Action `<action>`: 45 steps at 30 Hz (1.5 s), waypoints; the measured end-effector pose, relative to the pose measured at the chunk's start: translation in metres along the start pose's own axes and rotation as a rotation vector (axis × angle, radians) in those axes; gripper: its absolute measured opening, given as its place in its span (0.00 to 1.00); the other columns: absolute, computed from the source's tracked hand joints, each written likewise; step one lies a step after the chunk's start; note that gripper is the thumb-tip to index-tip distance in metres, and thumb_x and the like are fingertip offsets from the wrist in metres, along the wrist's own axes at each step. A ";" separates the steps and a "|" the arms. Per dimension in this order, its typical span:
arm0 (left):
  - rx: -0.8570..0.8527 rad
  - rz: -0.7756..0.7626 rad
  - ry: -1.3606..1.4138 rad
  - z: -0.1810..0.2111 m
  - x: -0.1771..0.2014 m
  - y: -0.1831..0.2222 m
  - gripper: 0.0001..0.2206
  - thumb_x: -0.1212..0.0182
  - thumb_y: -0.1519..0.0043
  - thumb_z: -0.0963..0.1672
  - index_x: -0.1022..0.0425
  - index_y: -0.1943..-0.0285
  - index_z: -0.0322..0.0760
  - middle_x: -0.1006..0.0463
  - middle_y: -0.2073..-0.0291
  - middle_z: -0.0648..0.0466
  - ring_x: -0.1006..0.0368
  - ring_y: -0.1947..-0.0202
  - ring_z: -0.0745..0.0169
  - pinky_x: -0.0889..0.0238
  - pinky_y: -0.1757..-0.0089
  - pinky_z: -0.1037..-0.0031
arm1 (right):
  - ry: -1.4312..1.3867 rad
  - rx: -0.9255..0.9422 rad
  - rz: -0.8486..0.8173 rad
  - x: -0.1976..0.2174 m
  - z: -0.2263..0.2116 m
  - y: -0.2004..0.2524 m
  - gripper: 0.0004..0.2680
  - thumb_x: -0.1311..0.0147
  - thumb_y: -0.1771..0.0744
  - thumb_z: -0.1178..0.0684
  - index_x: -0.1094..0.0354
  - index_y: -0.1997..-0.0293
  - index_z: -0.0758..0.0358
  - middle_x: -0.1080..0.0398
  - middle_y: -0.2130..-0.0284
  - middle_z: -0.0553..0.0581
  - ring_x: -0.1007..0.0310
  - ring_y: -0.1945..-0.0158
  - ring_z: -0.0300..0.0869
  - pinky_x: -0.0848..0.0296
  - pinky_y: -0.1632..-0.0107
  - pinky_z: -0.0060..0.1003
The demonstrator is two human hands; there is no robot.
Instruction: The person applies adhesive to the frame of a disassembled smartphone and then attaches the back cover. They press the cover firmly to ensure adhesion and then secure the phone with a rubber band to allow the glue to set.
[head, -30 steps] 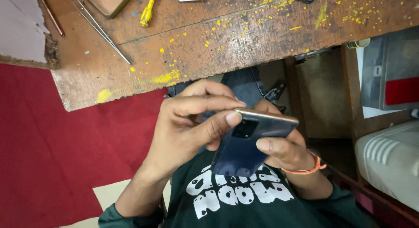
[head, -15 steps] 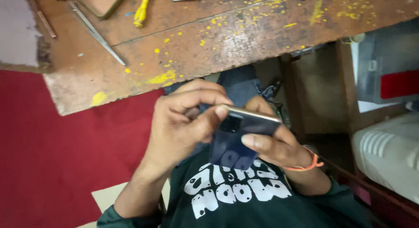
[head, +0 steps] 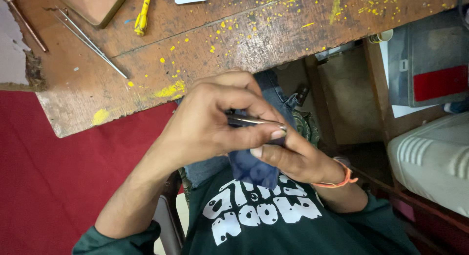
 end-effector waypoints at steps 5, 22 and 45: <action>-0.130 0.139 -0.172 0.022 0.006 -0.014 0.05 0.27 0.41 0.42 0.18 0.60 0.37 0.21 0.66 0.55 0.25 0.61 0.62 0.33 0.58 0.72 | -0.500 -0.143 0.158 0.015 0.012 -0.005 0.22 0.45 0.31 0.58 0.46 0.29 0.73 0.37 0.39 0.62 0.36 0.35 0.48 0.33 0.34 0.47; 0.420 0.284 0.326 -0.046 -0.017 0.032 0.11 0.29 0.36 0.44 0.16 0.56 0.26 0.18 0.70 0.55 0.28 0.70 0.76 0.33 0.67 0.81 | -0.604 0.107 0.101 0.054 -0.045 -0.041 0.19 0.48 0.28 0.51 0.38 0.31 0.74 0.36 0.34 0.73 0.42 0.27 0.57 0.46 0.21 0.52; 0.248 0.370 0.405 -0.049 -0.033 0.096 0.12 0.37 0.36 0.34 0.22 0.44 0.28 0.25 0.42 0.43 0.31 0.60 0.69 0.35 0.61 0.78 | -0.783 -0.092 0.161 0.047 -0.033 -0.069 0.25 0.49 0.30 0.54 0.50 0.26 0.79 0.39 0.32 0.69 0.39 0.26 0.54 0.43 0.19 0.49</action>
Point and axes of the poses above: each hand's wrist, its own y-axis away from the middle knuckle, its own x-axis out of the back of the hand, z = x × y, the point moved 8 cm from there along -y, towards the middle knuckle
